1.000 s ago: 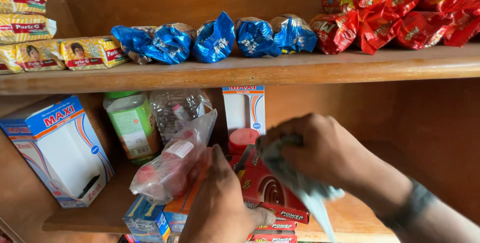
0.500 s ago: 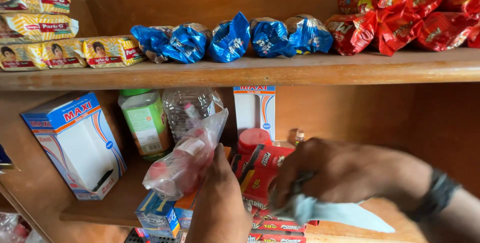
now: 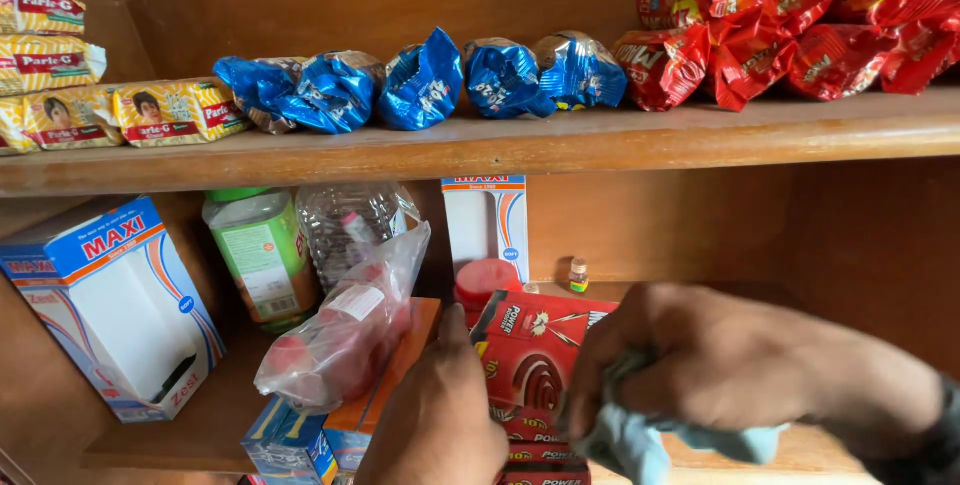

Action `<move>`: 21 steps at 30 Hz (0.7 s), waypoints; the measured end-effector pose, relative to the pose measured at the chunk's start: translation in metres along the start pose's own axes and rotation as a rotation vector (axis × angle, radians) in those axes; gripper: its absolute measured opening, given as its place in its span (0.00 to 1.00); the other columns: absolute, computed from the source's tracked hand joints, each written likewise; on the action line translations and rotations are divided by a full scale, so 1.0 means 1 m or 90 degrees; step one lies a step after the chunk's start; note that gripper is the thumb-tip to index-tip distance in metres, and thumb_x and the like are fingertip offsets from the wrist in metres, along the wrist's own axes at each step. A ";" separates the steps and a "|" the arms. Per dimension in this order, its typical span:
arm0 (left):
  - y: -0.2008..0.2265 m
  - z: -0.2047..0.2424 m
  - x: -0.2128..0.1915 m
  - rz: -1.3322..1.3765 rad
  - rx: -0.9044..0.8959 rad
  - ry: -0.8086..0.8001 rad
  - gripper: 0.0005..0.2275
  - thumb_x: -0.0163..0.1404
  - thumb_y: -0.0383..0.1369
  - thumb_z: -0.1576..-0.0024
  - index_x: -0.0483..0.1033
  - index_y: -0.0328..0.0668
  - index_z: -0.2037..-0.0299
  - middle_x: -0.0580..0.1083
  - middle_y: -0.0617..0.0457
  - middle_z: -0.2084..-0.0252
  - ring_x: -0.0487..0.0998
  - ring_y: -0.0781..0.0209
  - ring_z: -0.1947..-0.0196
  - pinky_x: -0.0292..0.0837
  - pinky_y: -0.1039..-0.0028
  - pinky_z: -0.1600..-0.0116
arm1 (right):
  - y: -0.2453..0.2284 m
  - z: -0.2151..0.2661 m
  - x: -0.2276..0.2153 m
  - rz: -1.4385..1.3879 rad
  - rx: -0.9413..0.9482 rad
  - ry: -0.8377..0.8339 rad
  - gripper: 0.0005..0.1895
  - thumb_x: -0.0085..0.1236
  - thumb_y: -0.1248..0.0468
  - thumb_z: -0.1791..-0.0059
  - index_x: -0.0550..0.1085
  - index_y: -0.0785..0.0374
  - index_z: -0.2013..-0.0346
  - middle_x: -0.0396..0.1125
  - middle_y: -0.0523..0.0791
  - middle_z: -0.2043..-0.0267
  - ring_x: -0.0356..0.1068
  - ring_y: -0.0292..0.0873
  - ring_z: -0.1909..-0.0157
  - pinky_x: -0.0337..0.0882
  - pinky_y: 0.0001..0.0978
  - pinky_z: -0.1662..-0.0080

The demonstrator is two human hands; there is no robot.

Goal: The recorder is cleaning various packaged items on a shelf using a cloth.

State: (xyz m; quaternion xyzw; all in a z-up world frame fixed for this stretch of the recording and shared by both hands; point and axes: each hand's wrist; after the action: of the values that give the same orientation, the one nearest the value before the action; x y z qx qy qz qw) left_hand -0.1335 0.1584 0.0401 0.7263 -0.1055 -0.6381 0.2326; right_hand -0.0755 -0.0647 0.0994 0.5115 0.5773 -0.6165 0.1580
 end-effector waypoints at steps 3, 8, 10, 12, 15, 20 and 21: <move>0.004 -0.001 0.004 -0.029 0.063 0.000 0.55 0.70 0.38 0.62 0.40 0.26 0.29 0.61 0.30 0.32 0.64 0.39 0.32 0.60 0.61 0.29 | -0.019 0.005 -0.029 -0.050 0.269 0.037 0.17 0.56 0.68 0.58 0.90 0.61 0.63 0.79 0.45 0.64 0.78 0.39 0.64 0.81 0.33 0.57; 0.063 0.022 -0.012 -0.127 -0.051 -0.066 0.60 0.62 0.61 0.58 0.39 0.28 0.26 0.53 0.20 0.31 0.53 0.26 0.29 0.50 0.46 0.29 | 0.020 0.005 -0.025 -0.033 0.388 0.315 0.17 0.54 0.70 0.55 0.86 0.61 0.57 0.79 0.46 0.64 0.79 0.40 0.64 0.80 0.32 0.57; 0.075 0.025 -0.017 -0.151 -0.069 -0.088 0.62 0.60 0.66 0.57 0.39 0.28 0.25 0.51 0.18 0.30 0.51 0.23 0.29 0.48 0.42 0.29 | 0.035 0.009 -0.014 -0.073 0.380 0.403 0.18 0.52 0.72 0.54 0.84 0.62 0.53 0.80 0.47 0.63 0.79 0.40 0.64 0.79 0.33 0.58; 0.076 0.026 -0.026 0.002 -0.127 -0.021 0.56 0.56 0.69 0.59 0.54 0.31 0.30 0.62 0.24 0.36 0.58 0.24 0.32 0.54 0.41 0.30 | 0.040 0.007 0.000 -0.262 0.361 0.527 0.20 0.49 0.74 0.54 0.81 0.67 0.51 0.79 0.49 0.61 0.78 0.42 0.64 0.78 0.36 0.59; 0.066 0.017 -0.032 0.006 -0.124 -0.020 0.55 0.61 0.67 0.63 0.59 0.33 0.32 0.64 0.30 0.35 0.63 0.30 0.34 0.58 0.46 0.31 | 0.032 -0.002 0.025 -0.474 0.315 0.651 0.19 0.49 0.73 0.53 0.78 0.67 0.50 0.77 0.47 0.60 0.76 0.41 0.63 0.76 0.34 0.59; 0.055 0.007 -0.033 0.200 -0.132 0.032 0.51 0.61 0.62 0.66 0.61 0.37 0.34 0.73 0.38 0.41 0.76 0.45 0.40 0.70 0.60 0.36 | 0.029 -0.005 0.052 -0.592 0.154 0.593 0.20 0.51 0.74 0.54 0.76 0.68 0.47 0.74 0.46 0.60 0.73 0.40 0.62 0.73 0.32 0.62; 0.052 0.006 -0.034 0.255 -0.124 0.041 0.49 0.62 0.62 0.66 0.63 0.40 0.35 0.75 0.41 0.43 0.78 0.50 0.43 0.73 0.64 0.39 | 0.026 -0.005 0.052 -0.568 0.119 0.540 0.20 0.52 0.75 0.54 0.76 0.69 0.48 0.73 0.47 0.61 0.72 0.40 0.63 0.72 0.32 0.63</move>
State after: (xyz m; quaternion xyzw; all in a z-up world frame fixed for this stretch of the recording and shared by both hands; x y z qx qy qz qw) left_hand -0.1376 0.1269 0.0939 0.6851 -0.1778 -0.5628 0.4270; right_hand -0.0751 -0.0468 0.0436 0.4330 0.6916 -0.4141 -0.4035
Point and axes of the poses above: each hand's wrist, its own z-axis away from the middle knuckle, its own x-axis out of the palm, y = z × x
